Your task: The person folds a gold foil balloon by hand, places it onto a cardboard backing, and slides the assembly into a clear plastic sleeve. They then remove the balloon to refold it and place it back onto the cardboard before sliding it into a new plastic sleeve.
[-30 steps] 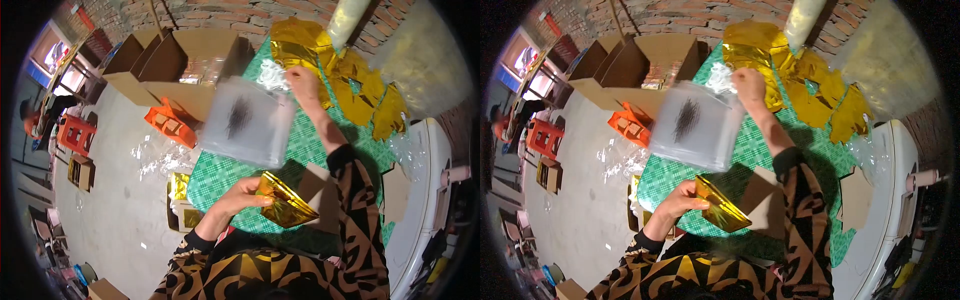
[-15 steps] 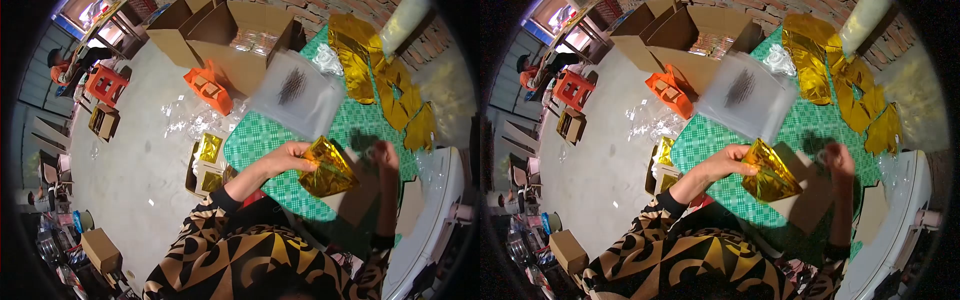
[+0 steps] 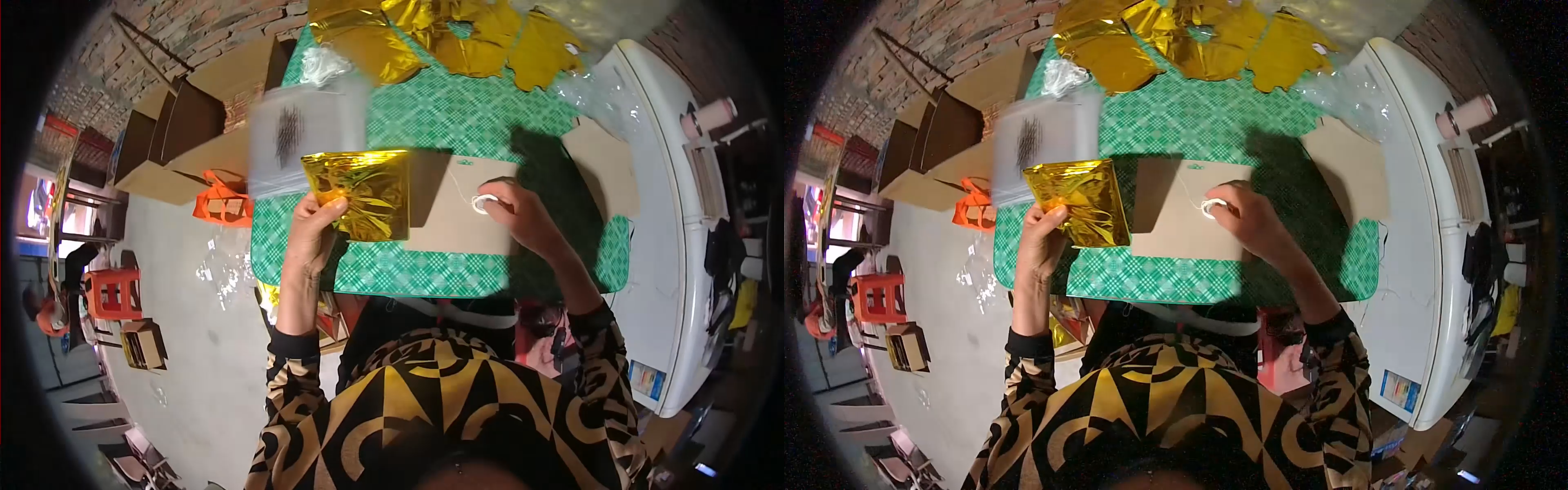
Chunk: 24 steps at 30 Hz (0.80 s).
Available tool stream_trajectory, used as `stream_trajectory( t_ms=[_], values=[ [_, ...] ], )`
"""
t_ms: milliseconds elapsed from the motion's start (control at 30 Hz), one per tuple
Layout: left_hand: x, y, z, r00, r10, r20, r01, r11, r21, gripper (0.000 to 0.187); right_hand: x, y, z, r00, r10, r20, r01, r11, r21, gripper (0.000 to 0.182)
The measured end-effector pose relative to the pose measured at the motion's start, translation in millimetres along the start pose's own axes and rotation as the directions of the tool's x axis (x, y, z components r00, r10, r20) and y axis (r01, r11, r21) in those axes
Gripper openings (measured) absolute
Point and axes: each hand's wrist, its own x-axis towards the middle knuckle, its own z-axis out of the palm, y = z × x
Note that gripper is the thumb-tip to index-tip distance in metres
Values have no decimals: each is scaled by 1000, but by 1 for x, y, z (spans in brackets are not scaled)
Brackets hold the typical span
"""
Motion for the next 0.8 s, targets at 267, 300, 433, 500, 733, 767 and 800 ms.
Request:
stream_trajectory(
  t_ms=[267, 300, 433, 500, 733, 767, 800],
  values=[
    [4, 16, 4, 998, 67, -20, -66, 997, 38, 34, -17, 23, -2, 949, -167, -267, 157, 986, -61, 31],
    [3, 20, 8, 996, 79, -29, -78, 997, 28, 34, -18, 22, -2, 926, -262, -273, 220, 960, -175, 31],
    [5, 28, 11, 992, 127, -20, -126, 992, 12, 36, -14, 8, 5, 850, -478, -221, 365, 838, -406, 29],
    [4, 29, 14, 991, 130, -9, -130, 991, 8, 36, -8, 9, 7, 850, -490, -194, 370, 817, -443, 25],
    [-7, 32, 14, 986, 164, -36, -163, 986, 23, 34, 4, 11, 5, 907, -416, -68, 348, 831, -433, 7],
    [-9, 32, 11, 985, 168, -42, -167, 986, 19, 33, 2, 8, 4, 903, -425, -67, 367, 841, -396, 7],
    [-10, 34, 9, 984, 172, -39, -171, 985, 13, 33, -2, -2, -1, 904, -420, -78, 376, 870, -320, 7]
  ],
)
